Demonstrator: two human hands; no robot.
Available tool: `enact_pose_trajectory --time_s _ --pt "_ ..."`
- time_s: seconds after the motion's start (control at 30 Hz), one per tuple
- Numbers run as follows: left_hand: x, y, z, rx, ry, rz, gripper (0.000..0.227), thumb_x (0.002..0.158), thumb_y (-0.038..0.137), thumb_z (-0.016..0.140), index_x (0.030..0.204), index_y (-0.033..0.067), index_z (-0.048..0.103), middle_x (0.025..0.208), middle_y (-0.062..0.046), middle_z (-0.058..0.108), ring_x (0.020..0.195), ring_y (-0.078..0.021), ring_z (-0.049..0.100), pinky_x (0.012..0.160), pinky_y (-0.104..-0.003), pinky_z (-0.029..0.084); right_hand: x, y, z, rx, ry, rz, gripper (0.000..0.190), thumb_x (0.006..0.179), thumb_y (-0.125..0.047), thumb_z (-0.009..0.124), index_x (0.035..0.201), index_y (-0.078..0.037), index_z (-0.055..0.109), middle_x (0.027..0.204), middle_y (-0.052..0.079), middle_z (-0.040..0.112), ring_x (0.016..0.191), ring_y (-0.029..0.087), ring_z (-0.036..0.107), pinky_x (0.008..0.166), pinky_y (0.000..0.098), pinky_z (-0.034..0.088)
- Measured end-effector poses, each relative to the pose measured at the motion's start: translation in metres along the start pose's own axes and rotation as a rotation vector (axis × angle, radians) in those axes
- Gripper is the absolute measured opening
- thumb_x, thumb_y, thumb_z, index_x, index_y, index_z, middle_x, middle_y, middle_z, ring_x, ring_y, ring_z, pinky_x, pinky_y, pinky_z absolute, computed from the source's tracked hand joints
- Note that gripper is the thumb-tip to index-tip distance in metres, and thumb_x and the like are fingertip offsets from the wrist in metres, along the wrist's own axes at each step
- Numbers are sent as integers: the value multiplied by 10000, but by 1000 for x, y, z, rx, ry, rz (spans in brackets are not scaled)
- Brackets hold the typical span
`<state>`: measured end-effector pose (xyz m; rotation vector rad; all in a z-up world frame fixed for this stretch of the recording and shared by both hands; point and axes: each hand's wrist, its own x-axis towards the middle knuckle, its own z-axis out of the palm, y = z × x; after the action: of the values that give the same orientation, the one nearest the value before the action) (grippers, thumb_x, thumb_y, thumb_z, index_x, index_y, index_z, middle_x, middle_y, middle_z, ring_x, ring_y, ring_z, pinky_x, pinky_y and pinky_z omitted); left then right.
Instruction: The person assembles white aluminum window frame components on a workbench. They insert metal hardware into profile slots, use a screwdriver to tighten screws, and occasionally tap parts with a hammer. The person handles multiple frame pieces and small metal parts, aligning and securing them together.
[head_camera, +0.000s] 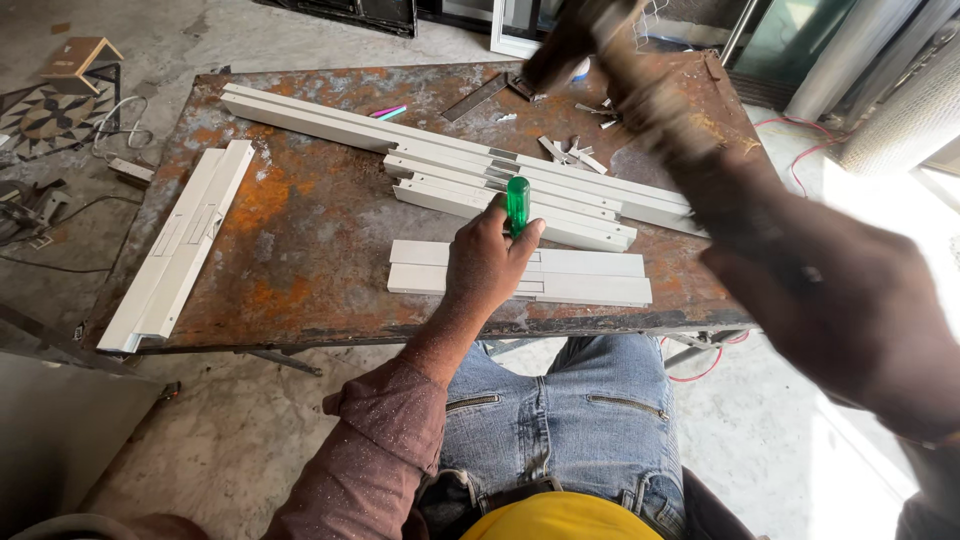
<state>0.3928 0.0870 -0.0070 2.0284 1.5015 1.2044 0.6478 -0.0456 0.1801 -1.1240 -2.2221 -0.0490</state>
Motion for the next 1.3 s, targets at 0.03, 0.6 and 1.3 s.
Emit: enact_pose_trajectory --time_s 0.03,0.6,1.3 --pt "0 0 0 0 -11 -3 363 991 416 660 1103 75 604 789 -58 723 735 -202 774 648 -360 639 5 -1 3 -108 -59 -34 660 887 -200 724 1497 -96 494 1194 180 744 972 296 746 808 379 612" --pt "13 -14 -11 -52 97 53 378 1037 456 603 1104 84 594 884 -65 745 823 -220 788 687 -366 660 -2 16 -5 -119 -281 324 778 852 -282 739 1570 -212 447 1007 129 786 868 288 785 738 422 631" --pt "24 -25 5 44 10 -25 351 1030 464 608 1106 122 627 818 -61 735 755 -211 776 667 -357 651 38 10 24 -179 -270 12 561 928 -288 739 1451 -169 575 795 95 730 656 267 710 589 407 560"
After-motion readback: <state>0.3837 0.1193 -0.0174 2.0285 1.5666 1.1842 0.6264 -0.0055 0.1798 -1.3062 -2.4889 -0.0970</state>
